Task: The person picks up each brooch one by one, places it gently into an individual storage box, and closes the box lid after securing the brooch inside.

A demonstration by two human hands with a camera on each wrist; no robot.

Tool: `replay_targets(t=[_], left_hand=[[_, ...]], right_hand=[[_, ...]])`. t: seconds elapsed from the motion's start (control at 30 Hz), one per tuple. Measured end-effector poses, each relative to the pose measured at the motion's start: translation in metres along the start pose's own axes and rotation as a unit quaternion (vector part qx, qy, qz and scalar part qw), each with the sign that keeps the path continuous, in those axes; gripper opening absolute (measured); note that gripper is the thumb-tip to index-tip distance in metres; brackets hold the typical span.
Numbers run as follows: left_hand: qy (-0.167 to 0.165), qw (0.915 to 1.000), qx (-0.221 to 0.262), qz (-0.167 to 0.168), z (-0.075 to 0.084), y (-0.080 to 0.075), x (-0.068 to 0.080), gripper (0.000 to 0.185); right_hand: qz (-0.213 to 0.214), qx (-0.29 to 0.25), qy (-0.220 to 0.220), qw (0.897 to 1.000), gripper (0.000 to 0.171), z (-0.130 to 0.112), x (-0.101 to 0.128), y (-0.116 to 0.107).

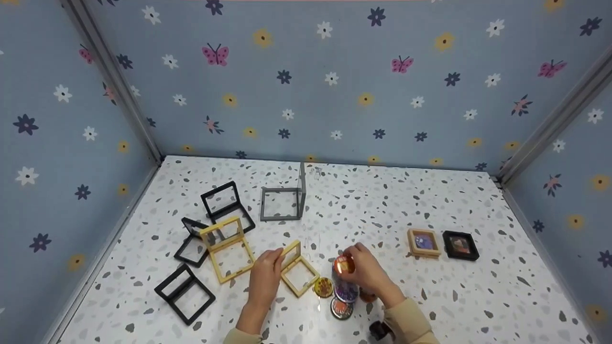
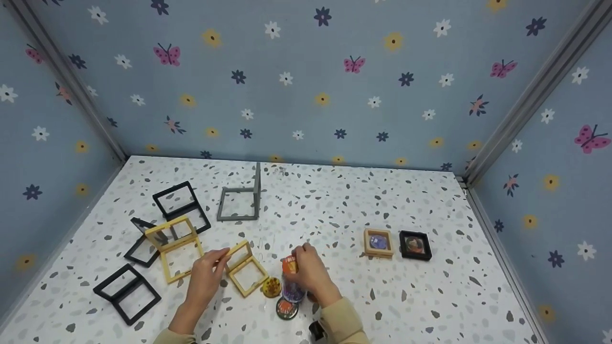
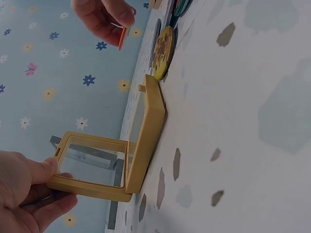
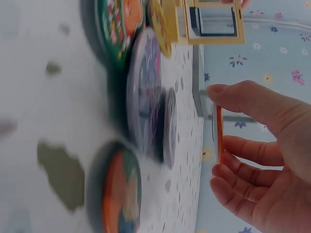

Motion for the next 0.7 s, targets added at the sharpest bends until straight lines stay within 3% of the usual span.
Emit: replay_targets(t=[0.27,0.7], left_hand=[[-0.004,1.0,0.0,-0.005,0.0,0.0,0.0,0.017],[-0.003,1.0,-0.004,0.0,-0.002,0.001,0.0,0.015]], right_hand=[[0.006,-0.026,-0.027,0.999,0.04,-0.024,-0.006,0.014],[-0.007,-0.038,-0.01,0.999,0.041,-0.042,-0.014,0.037]])
Point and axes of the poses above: each hand's wrist, its own x-axis away from the middle knuckle, its own y-axis out of the palm, z = x × y, the point moved 5 cm from there along -x, towards the middle knuckle, and after that the axes turned 8 degrees about z, right-handed, at the moved point
